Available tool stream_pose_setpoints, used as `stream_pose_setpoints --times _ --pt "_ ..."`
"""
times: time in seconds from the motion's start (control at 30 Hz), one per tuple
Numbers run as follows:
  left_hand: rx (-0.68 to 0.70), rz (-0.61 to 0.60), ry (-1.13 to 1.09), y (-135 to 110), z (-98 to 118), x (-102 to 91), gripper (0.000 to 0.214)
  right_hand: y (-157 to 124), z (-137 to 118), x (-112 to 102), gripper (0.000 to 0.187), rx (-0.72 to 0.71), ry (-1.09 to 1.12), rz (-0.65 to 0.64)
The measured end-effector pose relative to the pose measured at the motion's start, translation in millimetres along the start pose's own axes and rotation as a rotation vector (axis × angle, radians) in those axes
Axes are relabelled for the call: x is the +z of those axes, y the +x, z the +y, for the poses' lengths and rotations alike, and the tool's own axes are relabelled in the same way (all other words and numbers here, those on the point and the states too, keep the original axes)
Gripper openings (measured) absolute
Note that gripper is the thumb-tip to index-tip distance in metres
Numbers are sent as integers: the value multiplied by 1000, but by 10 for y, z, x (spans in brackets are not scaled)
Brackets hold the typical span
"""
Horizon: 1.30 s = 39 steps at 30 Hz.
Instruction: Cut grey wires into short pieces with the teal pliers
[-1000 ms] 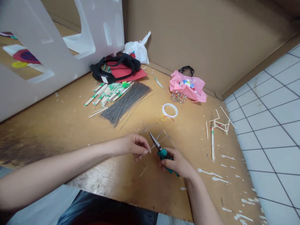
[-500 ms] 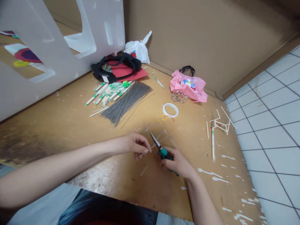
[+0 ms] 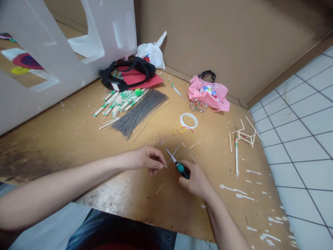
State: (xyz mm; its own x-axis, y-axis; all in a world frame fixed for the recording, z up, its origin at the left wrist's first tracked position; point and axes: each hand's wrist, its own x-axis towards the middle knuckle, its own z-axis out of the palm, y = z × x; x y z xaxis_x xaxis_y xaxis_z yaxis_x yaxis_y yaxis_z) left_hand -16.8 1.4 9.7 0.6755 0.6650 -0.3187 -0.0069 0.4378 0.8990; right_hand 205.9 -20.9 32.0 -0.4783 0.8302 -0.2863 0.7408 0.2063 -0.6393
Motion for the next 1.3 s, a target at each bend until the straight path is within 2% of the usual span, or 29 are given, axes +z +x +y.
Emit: stream_pose_setpoints --times 0.17,0.37,0.53,0.6,0.73,0.8,1.1,1.3 --pt "15 -52 12 26 -32 -44 23 6 19 36 9 6 -89 46" --pt "-55 -101 63 -15 0 -68 17 -16 16 8 8 19 -216 26" --pt "-124 -307 160 -135 113 -97 13 -52 41 -69 12 59 -253 46" --pt "-41 -223 96 -175 187 -103 15 -76 38 -83 12 67 -263 34" --pt "234 205 -83 -187 294 -77 20 -134 -60 -41 12 32 -292 -43" --pt "274 295 -92 -159 284 -37 22 -159 -138 -8 13 -8 -290 -83" --pt "162 52 -93 -24 11 125 28 -191 -260 39 10 -64 -279 -252" --pt "113 -3 -111 10 -41 111 27 -177 -258 56 7 -85 -280 -277"
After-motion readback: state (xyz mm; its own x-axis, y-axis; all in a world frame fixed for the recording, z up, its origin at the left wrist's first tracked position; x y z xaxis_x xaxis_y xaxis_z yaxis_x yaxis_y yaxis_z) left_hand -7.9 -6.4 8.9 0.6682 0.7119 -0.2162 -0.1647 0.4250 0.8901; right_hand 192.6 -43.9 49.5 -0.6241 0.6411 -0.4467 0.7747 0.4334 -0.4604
